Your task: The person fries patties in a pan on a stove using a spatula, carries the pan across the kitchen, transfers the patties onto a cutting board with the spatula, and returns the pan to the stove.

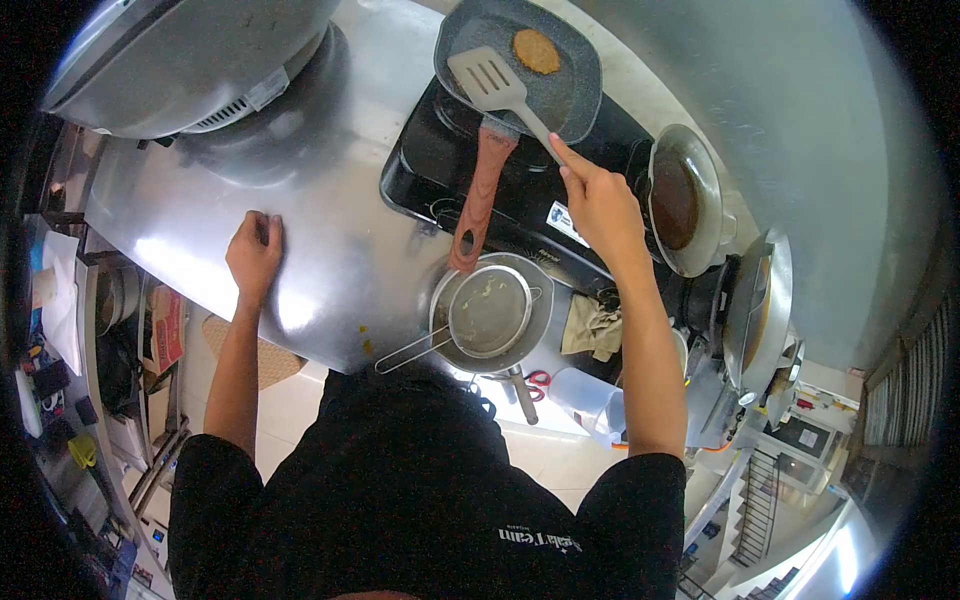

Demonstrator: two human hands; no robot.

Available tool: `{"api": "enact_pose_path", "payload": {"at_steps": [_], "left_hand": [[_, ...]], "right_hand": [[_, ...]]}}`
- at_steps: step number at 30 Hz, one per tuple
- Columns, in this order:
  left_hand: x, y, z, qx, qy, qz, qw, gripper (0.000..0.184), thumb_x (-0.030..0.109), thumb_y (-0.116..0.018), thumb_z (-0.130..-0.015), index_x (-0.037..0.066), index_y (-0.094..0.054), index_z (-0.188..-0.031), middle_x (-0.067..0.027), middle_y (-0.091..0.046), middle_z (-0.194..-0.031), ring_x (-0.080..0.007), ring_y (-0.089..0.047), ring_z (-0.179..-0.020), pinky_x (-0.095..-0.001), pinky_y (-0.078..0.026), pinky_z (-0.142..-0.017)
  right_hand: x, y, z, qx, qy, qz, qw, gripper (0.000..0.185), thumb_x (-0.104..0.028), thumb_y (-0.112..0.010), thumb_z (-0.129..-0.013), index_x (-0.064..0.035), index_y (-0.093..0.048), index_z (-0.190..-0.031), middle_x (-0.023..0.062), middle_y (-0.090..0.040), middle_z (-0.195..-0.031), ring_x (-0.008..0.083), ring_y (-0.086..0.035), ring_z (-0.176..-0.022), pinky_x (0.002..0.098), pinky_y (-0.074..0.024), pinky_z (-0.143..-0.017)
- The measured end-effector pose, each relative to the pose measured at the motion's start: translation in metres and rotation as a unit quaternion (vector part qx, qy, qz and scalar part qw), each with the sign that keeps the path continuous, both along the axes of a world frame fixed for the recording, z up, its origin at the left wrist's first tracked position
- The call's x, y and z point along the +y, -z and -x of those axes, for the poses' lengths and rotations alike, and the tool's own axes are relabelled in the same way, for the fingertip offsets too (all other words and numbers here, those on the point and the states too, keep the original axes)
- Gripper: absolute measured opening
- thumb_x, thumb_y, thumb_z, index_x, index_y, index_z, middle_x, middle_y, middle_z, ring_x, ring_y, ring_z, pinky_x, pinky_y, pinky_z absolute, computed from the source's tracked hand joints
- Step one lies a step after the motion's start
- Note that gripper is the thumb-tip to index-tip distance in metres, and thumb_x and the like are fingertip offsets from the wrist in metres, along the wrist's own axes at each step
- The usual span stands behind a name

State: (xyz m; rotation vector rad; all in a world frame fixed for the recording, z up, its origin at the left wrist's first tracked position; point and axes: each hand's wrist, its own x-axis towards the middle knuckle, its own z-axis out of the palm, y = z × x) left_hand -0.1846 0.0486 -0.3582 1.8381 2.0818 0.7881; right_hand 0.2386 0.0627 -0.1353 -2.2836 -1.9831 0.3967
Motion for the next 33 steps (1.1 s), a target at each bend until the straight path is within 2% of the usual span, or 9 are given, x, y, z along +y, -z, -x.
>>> {"api": "enact_pose_path", "payload": {"at_steps": [6,9,12,21,24,27,30,33], "left_hand": [[0.0,0.003,0.001,0.006,0.001,-0.01,1.0,0.025,0.029,-0.066,-0.091,0.007,-0.058,-0.087,-0.0126,-0.066,-0.076,-0.0344,-0.064,-0.069,-0.0429,-0.049,-0.063],[0.0,0.0,0.0,0.006,-0.005,0.004,1.0,0.025,0.029,-0.066,-0.091,0.007,-0.058,-0.086,-0.0126,-0.066,-0.076,-0.0343,-0.064,-0.069,-0.0431,-0.049,-0.063],[0.001,0.002,0.0,0.012,-0.004,-0.008,1.0,0.025,0.029,-0.066,-0.091,0.007,-0.058,-0.086,-0.0125,-0.066,-0.076,-0.034,-0.064,-0.068,-0.0431,-0.049,-0.062],[0.002,0.002,-0.002,0.016,-0.001,-0.01,1.0,0.023,0.027,-0.066,-0.091,0.006,-0.058,-0.085,-0.0113,-0.065,-0.075,-0.032,-0.063,-0.066,-0.0422,-0.048,-0.061],[0.001,-0.001,-0.005,0.014,0.0,-0.011,1.0,0.023,0.026,-0.067,-0.091,0.006,-0.058,-0.084,-0.011,-0.065,-0.074,-0.0314,-0.063,-0.065,-0.0419,-0.047,-0.06],[0.002,0.002,-0.003,0.018,0.005,-0.013,1.0,0.023,0.026,-0.067,-0.091,0.006,-0.058,-0.084,-0.0111,-0.064,-0.073,-0.0314,-0.062,-0.065,-0.0419,-0.048,-0.06],[0.002,0.003,-0.002,0.02,0.006,-0.01,1.0,0.023,0.025,-0.067,-0.091,0.006,-0.058,-0.085,-0.0112,-0.064,-0.072,-0.0313,-0.062,-0.064,-0.0418,-0.048,-0.06],[0.002,0.003,-0.003,0.017,0.005,-0.006,1.0,0.022,0.025,-0.068,-0.091,0.006,-0.058,-0.085,-0.0112,-0.063,-0.071,-0.0306,-0.062,-0.063,-0.0412,-0.048,-0.06]], "right_hand": [[0.001,0.0,0.002,-0.025,0.011,-0.008,1.0,0.04,-0.025,-0.053,-0.101,-0.0358,-0.057,-0.139,0.0212,-0.07,-0.094,0.0426,-0.067,-0.087,0.0481,-0.0528,-0.077],[-0.001,0.001,0.001,0.03,0.026,-0.016,0.999,0.04,-0.024,-0.053,-0.101,-0.036,-0.056,-0.139,0.0207,-0.07,-0.094,0.0419,-0.067,-0.088,0.0464,-0.0528,-0.078],[-0.001,0.002,-0.005,0.027,0.018,-0.03,0.999,0.04,-0.024,-0.052,-0.101,-0.0356,-0.056,-0.139,0.02,-0.071,-0.095,0.0417,-0.067,-0.088,0.045,-0.0527,-0.078],[-0.004,-0.002,-0.013,-0.024,0.063,-0.039,0.997,0.039,-0.022,-0.053,-0.101,-0.0343,-0.058,-0.138,0.024,-0.064,-0.078,0.042,-0.066,-0.079,0.0468,-0.0505,-0.071],[-0.008,-0.006,-0.007,0.011,0.047,-0.035,0.998,0.041,-0.022,-0.054,-0.1,-0.0348,-0.057,-0.139,0.0226,-0.066,-0.08,0.0409,-0.067,-0.077,0.047,-0.0512,-0.07],[-0.01,0.002,-0.012,-0.05,-0.017,-0.073,0.996,0.043,-0.022,-0.055,-0.1,-0.0353,-0.056,-0.14,0.0197,-0.068,-0.082,0.0389,-0.067,-0.075,0.0477,-0.0525,-0.069],[-0.008,0.004,-0.018,-0.129,-0.017,-0.098,0.987,0.044,-0.021,-0.056,-0.099,-0.0351,-0.056,-0.141,0.0171,-0.069,-0.083,0.0378,-0.067,-0.074,0.0492,-0.0531,-0.067],[-0.006,0.004,-0.03,-0.133,0.013,-0.133,0.982,0.045,-0.019,-0.057,-0.098,-0.0344,-0.056,-0.141,0.0178,-0.068,-0.082,0.038,-0.067,-0.073,0.0495,-0.0526,-0.065]]}}
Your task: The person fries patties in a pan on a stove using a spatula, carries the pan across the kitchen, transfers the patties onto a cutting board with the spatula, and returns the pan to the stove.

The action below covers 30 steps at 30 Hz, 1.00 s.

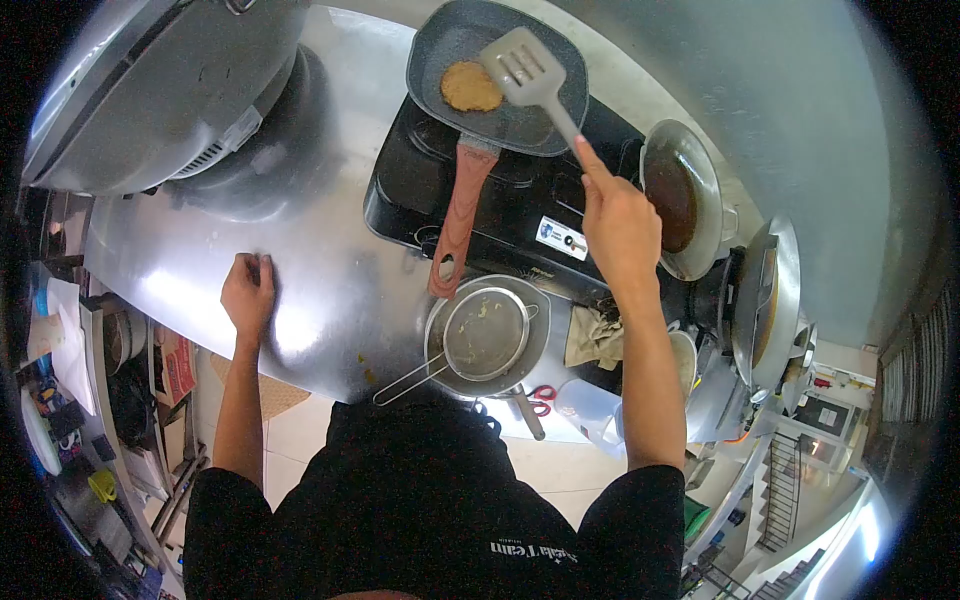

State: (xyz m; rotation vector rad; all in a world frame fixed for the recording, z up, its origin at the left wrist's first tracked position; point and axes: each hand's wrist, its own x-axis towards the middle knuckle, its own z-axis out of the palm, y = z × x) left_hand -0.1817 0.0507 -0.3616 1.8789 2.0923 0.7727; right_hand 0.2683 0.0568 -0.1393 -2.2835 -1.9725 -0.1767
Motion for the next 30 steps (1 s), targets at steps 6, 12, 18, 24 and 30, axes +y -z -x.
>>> {"api": "enact_pose_path", "payload": {"at_steps": [6,12,18,24,30], "left_hand": [[0.001,0.003,0.0,0.002,0.012,-0.012,1.0,0.022,0.024,-0.069,-0.091,0.006,-0.058,-0.086,-0.0109,-0.061,-0.068,-0.0286,-0.06,-0.06,-0.0402,-0.046,-0.058],[0.002,-0.001,-0.004,0.008,0.004,-0.013,1.0,0.022,0.023,-0.069,-0.091,0.006,-0.058,-0.084,-0.0098,-0.059,-0.067,-0.027,-0.057,-0.058,-0.0389,-0.045,-0.056],[0.003,0.0,-0.002,0.003,-0.002,0.005,1.0,0.022,0.023,-0.069,-0.092,0.006,-0.058,-0.083,-0.0091,-0.058,-0.066,-0.0252,-0.056,-0.057,-0.0381,-0.044,-0.055],[0.004,0.0,-0.002,-0.013,0.007,-0.006,1.0,0.022,0.023,-0.07,-0.092,0.006,-0.058,-0.083,-0.008,-0.058,-0.065,-0.0233,-0.057,-0.056,-0.0363,-0.044,-0.054],[0.005,0.001,-0.001,-0.005,0.008,-0.011,1.0,0.023,0.022,-0.07,-0.092,0.006,-0.058,-0.082,-0.0073,-0.057,-0.064,-0.0208,-0.055,-0.054,-0.0354,-0.043,-0.052]], "right_hand": [[0.02,-0.013,-0.016,-0.064,0.016,-0.054,0.996,0.046,-0.018,-0.057,-0.098,-0.0307,-0.055,-0.142,0.0198,-0.068,-0.085,0.0393,-0.067,-0.075,0.0496,-0.0526,-0.07],[0.042,-0.013,-0.011,0.141,0.056,0.019,0.988,0.041,-0.017,-0.054,-0.1,-0.0242,-0.057,-0.141,0.0278,-0.066,-0.089,0.043,-0.067,-0.082,0.0426,-0.0518,-0.079],[0.052,0.013,-0.017,0.192,0.062,0.086,0.976,0.04,-0.015,-0.051,-0.101,-0.0211,-0.056,-0.141,0.0295,-0.064,-0.088,0.0421,-0.066,-0.08,0.0366,-0.0507,-0.079],[0.056,0.006,-0.011,0.162,0.061,0.12,0.978,0.042,-0.012,-0.051,-0.101,-0.02,-0.055,-0.142,0.0291,-0.063,-0.087,0.0386,-0.062,-0.072,0.0349,-0.0501,-0.076],[0.056,0.006,-0.008,0.152,0.073,0.135,0.976,0.043,-0.012,-0.05,-0.102,-0.0201,-0.054,-0.143,0.0267,-0.058,-0.079,0.0341,-0.054,-0.065,0.0346,-0.0488,-0.072]]}}
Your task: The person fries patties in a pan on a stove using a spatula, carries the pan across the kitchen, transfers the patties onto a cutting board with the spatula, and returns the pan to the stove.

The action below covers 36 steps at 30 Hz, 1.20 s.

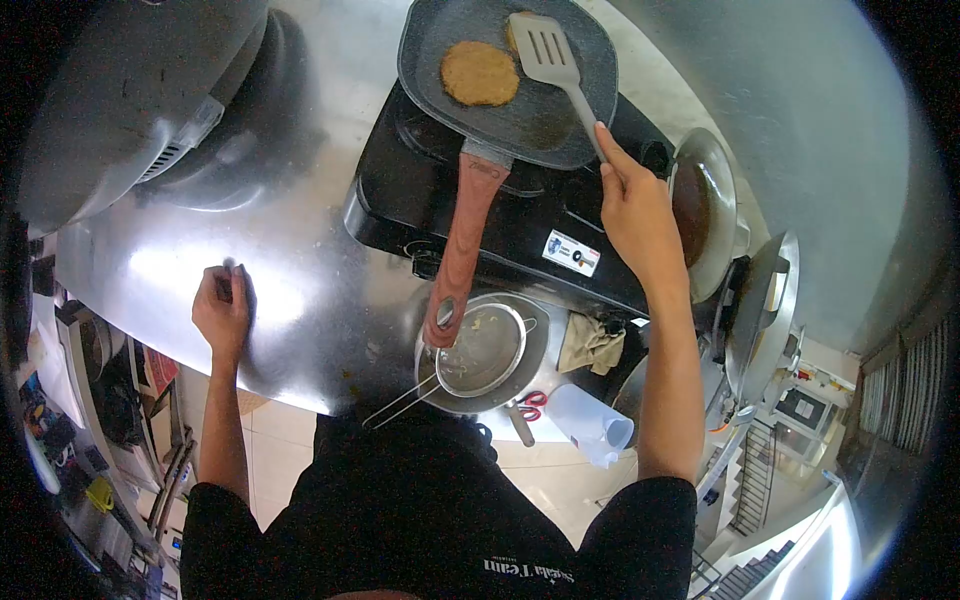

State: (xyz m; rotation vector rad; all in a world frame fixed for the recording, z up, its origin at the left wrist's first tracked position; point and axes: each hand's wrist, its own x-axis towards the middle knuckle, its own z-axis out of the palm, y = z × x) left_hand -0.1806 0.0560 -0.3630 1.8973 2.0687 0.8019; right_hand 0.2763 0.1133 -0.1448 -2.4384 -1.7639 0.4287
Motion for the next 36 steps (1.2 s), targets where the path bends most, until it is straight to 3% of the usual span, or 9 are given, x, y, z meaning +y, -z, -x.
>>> {"api": "enact_pose_path", "payload": {"at_steps": [10,13,16,19,20,24,27,36], "left_hand": [[-0.001,0.004,0.001,0.012,-0.007,0.018,1.0,0.022,0.023,-0.07,-0.092,0.006,-0.06,-0.083,-0.0092,-0.061,-0.067,-0.0241,-0.058,-0.057,-0.0358,-0.045,-0.054],[-0.001,0.003,0.0,0.011,-0.015,0.037,0.999,0.022,0.023,-0.069,-0.092,0.005,-0.06,-0.083,-0.01,-0.062,-0.069,-0.0245,-0.059,-0.058,-0.0363,-0.046,-0.055],[0.0,0.003,0.0,-0.002,-0.016,0.043,0.999,0.022,0.022,-0.069,-0.092,0.004,-0.061,-0.084,-0.0108,-0.063,-0.069,-0.0249,-0.06,-0.059,-0.0366,-0.047,-0.056],[0.002,0.002,-0.001,-0.002,-0.012,0.037,0.999,0.022,0.022,-0.069,-0.092,0.003,-0.061,-0.084,-0.0115,-0.064,-0.07,-0.0253,-0.061,-0.059,-0.0361,-0.049,-0.057],[0.003,0.004,-0.002,0.0,-0.013,0.032,0.999,0.022,0.021,-0.069,-0.092,0.003,-0.061,-0.084,-0.0117,-0.064,-0.071,-0.0255,-0.061,-0.06,-0.036,-0.049,-0.057],[0.002,0.003,0.0,0.018,-0.005,0.052,0.998,0.021,0.019,-0.067,-0.093,0.001,-0.061,-0.085,-0.0113,-0.065,-0.072,-0.023,-0.062,-0.061,-0.0341,-0.049,-0.058],[0.003,-0.001,-0.002,0.01,-0.008,0.064,0.998,0.021,0.018,-0.067,-0.094,0.001,-0.061,-0.085,-0.0097,-0.063,-0.071,-0.0204,-0.059,-0.058,-0.0319,-0.047,-0.055],[0.005,0.005,-0.004,0.025,0.001,0.02,0.999,0.021,0.017,-0.068,-0.093,0.001,-0.059,-0.083,-0.0078,-0.055,-0.065,-0.0191,-0.048,-0.052,-0.0321,-0.038,-0.049]], "right_hand": [[-0.018,-0.002,0.004,0.016,-0.003,0.0,1.0,0.044,-0.011,-0.05,-0.102,-0.0207,-0.053,-0.145,0.0172,-0.044,-0.068,0.0206,-0.04,-0.059,0.0321,-0.0453,-0.065],[-0.021,-0.002,0.002,0.041,0.014,-0.002,0.999,0.042,-0.013,-0.05,-0.103,-0.0194,-0.053,-0.144,0.0114,-0.05,-0.067,0.018,-0.039,-0.06,0.0286,-0.043,-0.065],[-0.026,0.013,-0.034,0.157,-0.024,-0.06,0.986,0.042,-0.017,-0.049,-0.105,-0.0194,-0.053,-0.146,0.0006,-0.052,-0.065,0.0117,-0.038,-0.054,0.0228,-0.0396,-0.056],[-0.022,-0.017,-0.018,0.361,0.173,0.028,0.916,0.042,-0.022,-0.048,-0.106,-0.0189,-0.05,-0.149,-0.0062,-0.047,-0.064,0.0046,-0.036,-0.047,0.019,-0.0314,-0.044],[-0.024,-0.016,-0.013,0.419,0.189,-0.002,0.888,0.047,-0.026,-0.049,-0.106,-0.0187,-0.044,-0.152,-0.0052,-0.038,-0.059,-0.0001,-0.032,-0.043,0.0178,-0.0218,-0.036],[-0.029,-0.021,-0.017,0.603,0.223,-0.039,0.765,0.056,-0.031,-0.048,-0.106,-0.0173,-0.032,-0.157,-0.0041,-0.034,-0.058,0.0014,-0.029,-0.041,0.0177,-0.0218,-0.034],[-0.034,-0.018,-0.021,0.664,0.228,-0.042,0.711,0.057,-0.032,-0.047,-0.106,-0.0171,-0.028,-0.158,-0.0031,-0.035,-0.059,0.002,-0.028,-0.041,0.0183,-0.0213,-0.034],[-0.046,0.008,-0.015,0.635,0.264,0.006,0.726,0.062,-0.036,-0.049,-0.105,-0.0154,-0.026,-0.159,-0.0025,-0.035,-0.059,0.0037,-0.027,-0.041,0.0204,-0.0209,-0.035]]}}
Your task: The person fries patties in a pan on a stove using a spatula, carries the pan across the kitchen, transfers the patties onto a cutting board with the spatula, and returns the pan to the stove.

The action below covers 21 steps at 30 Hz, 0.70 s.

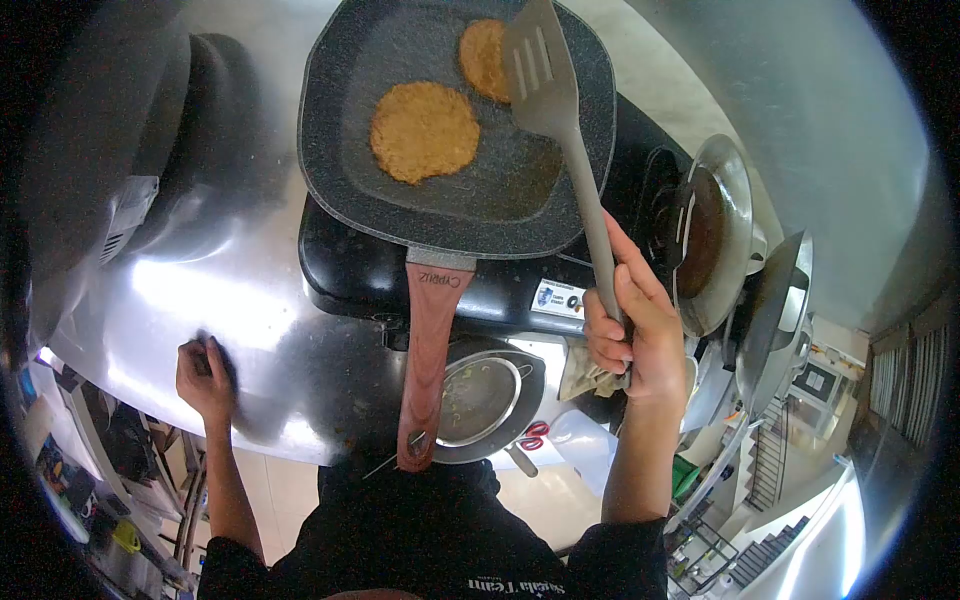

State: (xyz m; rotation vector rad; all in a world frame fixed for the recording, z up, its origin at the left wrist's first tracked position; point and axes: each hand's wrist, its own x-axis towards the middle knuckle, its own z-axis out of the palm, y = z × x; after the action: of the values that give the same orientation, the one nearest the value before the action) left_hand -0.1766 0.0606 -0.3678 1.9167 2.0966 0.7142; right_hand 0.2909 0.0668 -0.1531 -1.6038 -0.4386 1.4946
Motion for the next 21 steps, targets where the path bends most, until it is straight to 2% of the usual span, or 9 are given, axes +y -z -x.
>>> {"api": "enact_pose_path", "payload": {"at_steps": [10,21], "left_hand": [[-0.0011,0.0038,0.0031,-0.001,0.0,0.003,1.0,0.023,0.017,-0.069,-0.093,0.001,-0.058,-0.081,-0.0064,-0.05,-0.064,-0.017,-0.042,-0.052,-0.0318,-0.034,-0.048],[-0.0004,0.0019,0.0028,0.01,0.007,-0.002,1.0,0.021,0.017,-0.069,-0.093,0.0,-0.059,-0.084,-0.0064,-0.053,-0.065,-0.0165,-0.043,-0.052,-0.031,-0.035,-0.049]], "right_hand": [[-0.0036,0.0085,0.0068,-0.014,0.013,-0.022,1.0,0.059,-0.032,-0.045,-0.107,-0.0125,-0.025,-0.159,-0.0029,-0.035,-0.059,0.0034,-0.028,-0.042,0.0201,-0.0226,-0.036],[-0.0026,0.01,0.0103,-0.045,0.002,-0.022,0.999,0.056,-0.031,-0.043,-0.108,-0.0125,-0.026,-0.159,-0.0042,-0.034,-0.058,0.0029,-0.029,-0.042,0.0196,-0.0224,-0.036]]}}
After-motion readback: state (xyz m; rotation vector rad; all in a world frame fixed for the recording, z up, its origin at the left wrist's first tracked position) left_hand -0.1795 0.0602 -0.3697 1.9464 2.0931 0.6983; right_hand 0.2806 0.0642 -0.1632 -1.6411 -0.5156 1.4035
